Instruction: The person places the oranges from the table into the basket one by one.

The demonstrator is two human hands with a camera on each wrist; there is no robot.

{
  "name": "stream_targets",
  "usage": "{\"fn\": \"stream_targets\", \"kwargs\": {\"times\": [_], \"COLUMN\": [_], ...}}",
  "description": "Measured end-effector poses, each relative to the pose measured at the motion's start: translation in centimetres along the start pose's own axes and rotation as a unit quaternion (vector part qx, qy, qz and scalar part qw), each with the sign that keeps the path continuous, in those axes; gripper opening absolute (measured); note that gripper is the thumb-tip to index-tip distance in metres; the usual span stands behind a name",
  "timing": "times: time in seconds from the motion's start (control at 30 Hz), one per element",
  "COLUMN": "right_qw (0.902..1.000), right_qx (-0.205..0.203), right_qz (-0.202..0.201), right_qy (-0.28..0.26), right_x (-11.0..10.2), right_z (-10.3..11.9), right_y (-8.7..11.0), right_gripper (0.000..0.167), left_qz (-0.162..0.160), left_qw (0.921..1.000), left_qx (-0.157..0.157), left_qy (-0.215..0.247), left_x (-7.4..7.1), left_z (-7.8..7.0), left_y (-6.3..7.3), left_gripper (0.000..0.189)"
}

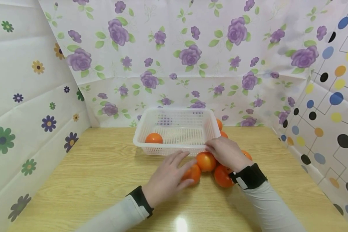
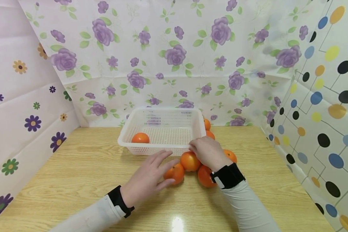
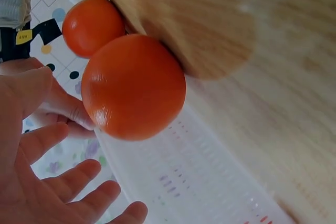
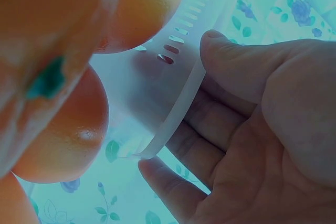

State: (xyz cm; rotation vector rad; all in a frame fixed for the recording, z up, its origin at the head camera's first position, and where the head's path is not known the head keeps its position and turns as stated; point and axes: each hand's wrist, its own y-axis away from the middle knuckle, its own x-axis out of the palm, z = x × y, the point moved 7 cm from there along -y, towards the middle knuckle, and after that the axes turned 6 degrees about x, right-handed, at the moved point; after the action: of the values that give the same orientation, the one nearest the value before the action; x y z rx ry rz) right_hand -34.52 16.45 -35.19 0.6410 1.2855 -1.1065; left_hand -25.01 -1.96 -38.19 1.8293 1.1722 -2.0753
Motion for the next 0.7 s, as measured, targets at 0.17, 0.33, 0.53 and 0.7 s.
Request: {"fn": "stream_targets", "kwargs": {"times": [0.17, 0.33, 0.53, 0.7], "right_qw": [1.0, 1.0, 0.9999, 0.9999], "right_qx": [-0.005, -0.006, -0.007, -0.008], "right_qz": [-0.003, -0.004, -0.006, -0.007], "right_qy": [0.001, 0.003, 0.004, 0.008], "right_x": [-0.02, 0.0, -0.06, -0.06], "right_z": [0.04, -0.01, 0.06, 0.16], "right_y": [0.04, 0.0, 0.09, 0.07], "right_gripper": [0.009, 0.009, 0.009, 0.01], "left_qz": [0.01, 0.013, 0.019, 0.023], "left_qw": [0.9999, 0.9998, 0.9998, 0.9997], "left_qx": [0.005, 0.01, 0.005, 0.002], "left_qy": [0.001, -0.007, -0.002, 0.001], "left_x": [0.55, 0.82, 0.93, 1.02], "left_z": [-0.35, -0.58, -0.67, -0.58], "left_y": [0.05, -0.04, -0.24, -0.34], "left_gripper": [0.06, 0.06, 0.061, 0.062]}}
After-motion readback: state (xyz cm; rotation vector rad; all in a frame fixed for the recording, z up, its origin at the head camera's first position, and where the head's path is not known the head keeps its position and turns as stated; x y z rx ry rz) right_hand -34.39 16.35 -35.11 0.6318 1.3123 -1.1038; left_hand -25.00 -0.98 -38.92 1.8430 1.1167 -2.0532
